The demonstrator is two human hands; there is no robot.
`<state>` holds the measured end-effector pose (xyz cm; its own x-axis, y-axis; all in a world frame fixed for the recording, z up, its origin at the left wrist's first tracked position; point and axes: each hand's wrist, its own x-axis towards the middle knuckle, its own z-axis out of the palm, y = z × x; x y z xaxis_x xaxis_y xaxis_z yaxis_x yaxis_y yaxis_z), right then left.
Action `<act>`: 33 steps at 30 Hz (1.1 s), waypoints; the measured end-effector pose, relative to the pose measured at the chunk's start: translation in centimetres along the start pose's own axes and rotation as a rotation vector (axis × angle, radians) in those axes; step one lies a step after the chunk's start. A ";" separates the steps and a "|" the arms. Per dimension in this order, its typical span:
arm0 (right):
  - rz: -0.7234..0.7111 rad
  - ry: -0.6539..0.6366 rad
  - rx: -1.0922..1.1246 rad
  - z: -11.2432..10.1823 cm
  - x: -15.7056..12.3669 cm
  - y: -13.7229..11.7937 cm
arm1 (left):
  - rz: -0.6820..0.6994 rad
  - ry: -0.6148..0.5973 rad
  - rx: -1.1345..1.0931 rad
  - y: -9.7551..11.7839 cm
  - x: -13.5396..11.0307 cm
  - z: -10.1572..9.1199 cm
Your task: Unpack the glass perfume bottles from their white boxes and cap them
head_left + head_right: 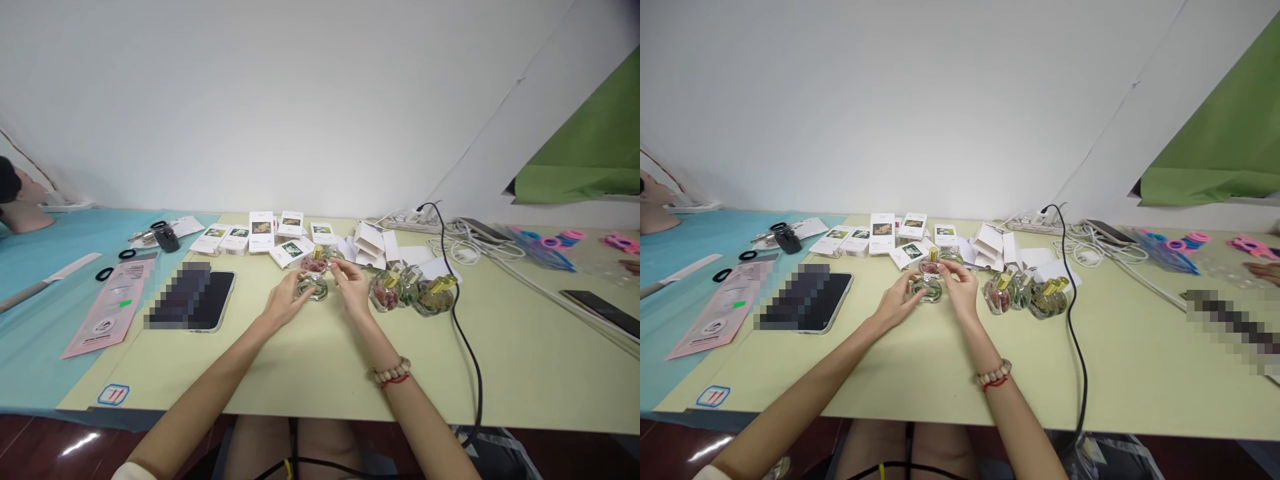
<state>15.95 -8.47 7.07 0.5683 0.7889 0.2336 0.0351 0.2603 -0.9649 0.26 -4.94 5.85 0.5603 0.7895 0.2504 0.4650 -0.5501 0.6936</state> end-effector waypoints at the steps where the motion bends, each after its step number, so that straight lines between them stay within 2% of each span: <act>1: -0.059 -0.035 -0.050 0.0 -0.1 -0.2 | 0.014 -0.010 0.006 0.0 0.0 0.1; 4: -0.198 -0.168 -0.178 0.1 -0.5 -0.6 | 0.037 -0.029 0.019 -0.1 0.0 0.2; 6: -0.243 -0.229 -0.251 0.1 -0.6 -0.6 | 0.045 -0.031 0.027 -0.2 0.1 0.2; 14: -0.312 -0.281 -0.411 0.0 -0.5 -0.1 | 0.082 -0.025 0.026 -0.3 0.1 0.1; 17: -0.279 -0.272 -0.401 0.1 -0.6 -0.2 | 0.093 -0.023 0.021 -0.5 0.1 0.2; 22: -0.122 -0.292 -0.335 0.1 -0.5 -0.3 | 0.099 -0.019 0.018 -0.8 0.2 0.3; 27: -0.115 -0.359 -0.308 0.0 -0.5 -0.8 | 0.109 -0.020 0.013 -0.8 0.2 0.3; 33: -0.040 -0.302 -0.282 0.1 -0.4 -0.7 | 0.104 -0.027 0.021 -0.7 0.1 0.2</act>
<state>15.58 -8.94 7.65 0.2967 0.9201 0.2555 0.3001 0.1642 -0.9397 0.17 -4.50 5.25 0.6242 0.7205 0.3021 0.4173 -0.6344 0.6507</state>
